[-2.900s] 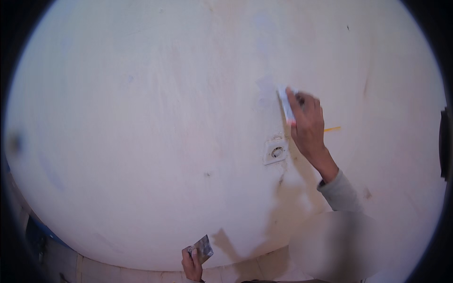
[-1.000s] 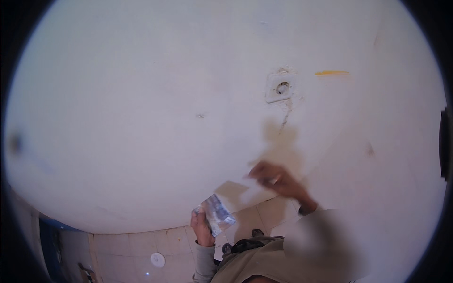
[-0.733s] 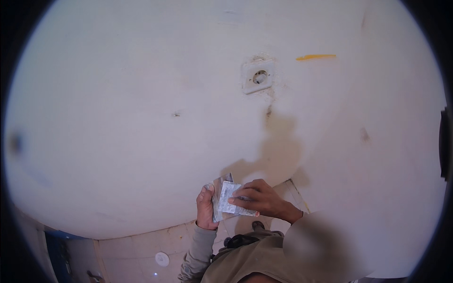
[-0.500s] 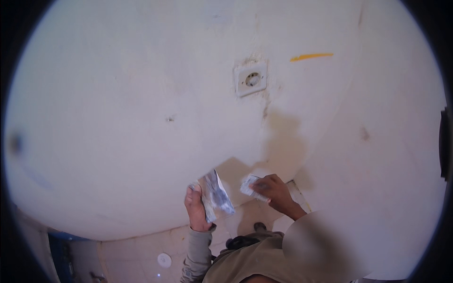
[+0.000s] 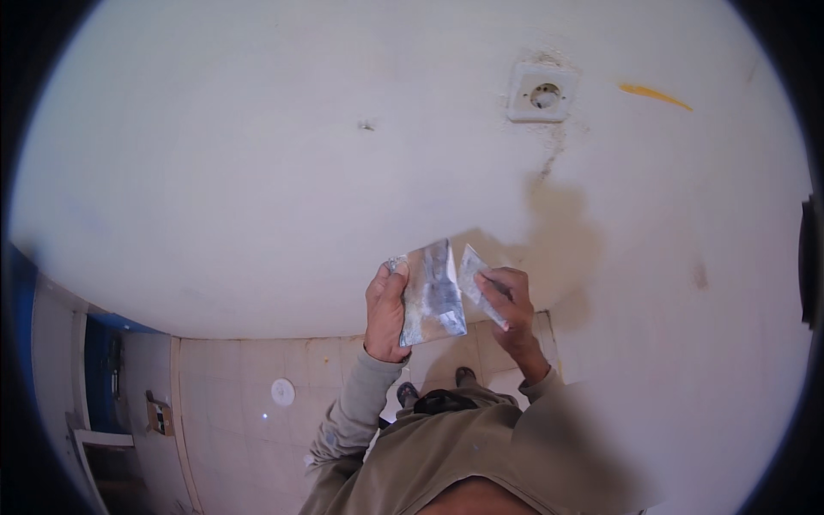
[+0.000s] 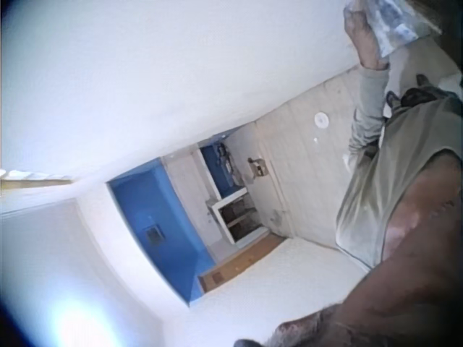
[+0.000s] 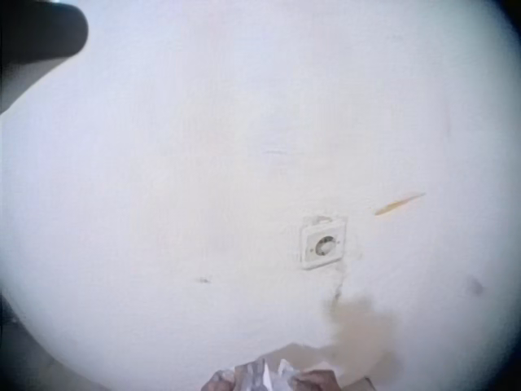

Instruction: The person applies white plaster to a wall using a putty knife and a hawk. They repeatedly scoop plaster from a bucket, transfer it to the hawk, and smooth it onto the wall surface to cover imperfections.

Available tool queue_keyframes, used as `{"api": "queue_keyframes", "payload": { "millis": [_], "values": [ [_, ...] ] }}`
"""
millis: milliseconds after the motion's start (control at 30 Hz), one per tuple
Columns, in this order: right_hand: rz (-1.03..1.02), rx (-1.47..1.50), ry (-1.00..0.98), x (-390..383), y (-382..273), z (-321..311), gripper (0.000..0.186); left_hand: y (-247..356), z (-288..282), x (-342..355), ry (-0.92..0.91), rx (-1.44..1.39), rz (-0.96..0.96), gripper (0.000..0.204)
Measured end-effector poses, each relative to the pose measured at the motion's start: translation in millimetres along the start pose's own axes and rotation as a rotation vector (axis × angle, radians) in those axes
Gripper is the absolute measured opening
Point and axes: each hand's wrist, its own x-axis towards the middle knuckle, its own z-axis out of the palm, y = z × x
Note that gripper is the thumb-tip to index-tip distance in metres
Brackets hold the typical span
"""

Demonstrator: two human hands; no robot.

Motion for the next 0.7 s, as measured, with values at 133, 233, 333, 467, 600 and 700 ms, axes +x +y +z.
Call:
{"api": "queue_keyframes", "payload": {
  "millis": [133, 233, 333, 467, 600, 700],
  "values": [
    [0.246, 0.114, -0.092, -2, 18, -17, 0.036, 10, -2, 8, -0.051, 0.130, 0.201, 0.020],
    [0.794, 1.177, 0.124, 30, -13, -31, 0.030, 8, -3, 8, -0.067, 0.131, 0.141, 0.015],
    [1.125, 1.356, -0.081, 42, -33, -14, 0.030, 3, 5, 4, -0.120, 0.132, 0.112, 0.014],
    [1.129, 1.420, -0.046, 28, -24, 0, 0.026, 0, 8, 5, -0.133, 0.170, 0.213, 0.014],
    [1.113, 1.461, 0.020, 3, 6, 6, 0.022, 4, -3, 5, -0.056, 0.173, 0.287, 0.013],
    [1.090, 1.170, 0.231, -8, 8, 14, 0.016, 12, 4, 3, -0.052, 0.255, 0.361, 0.012]
  ]
}}
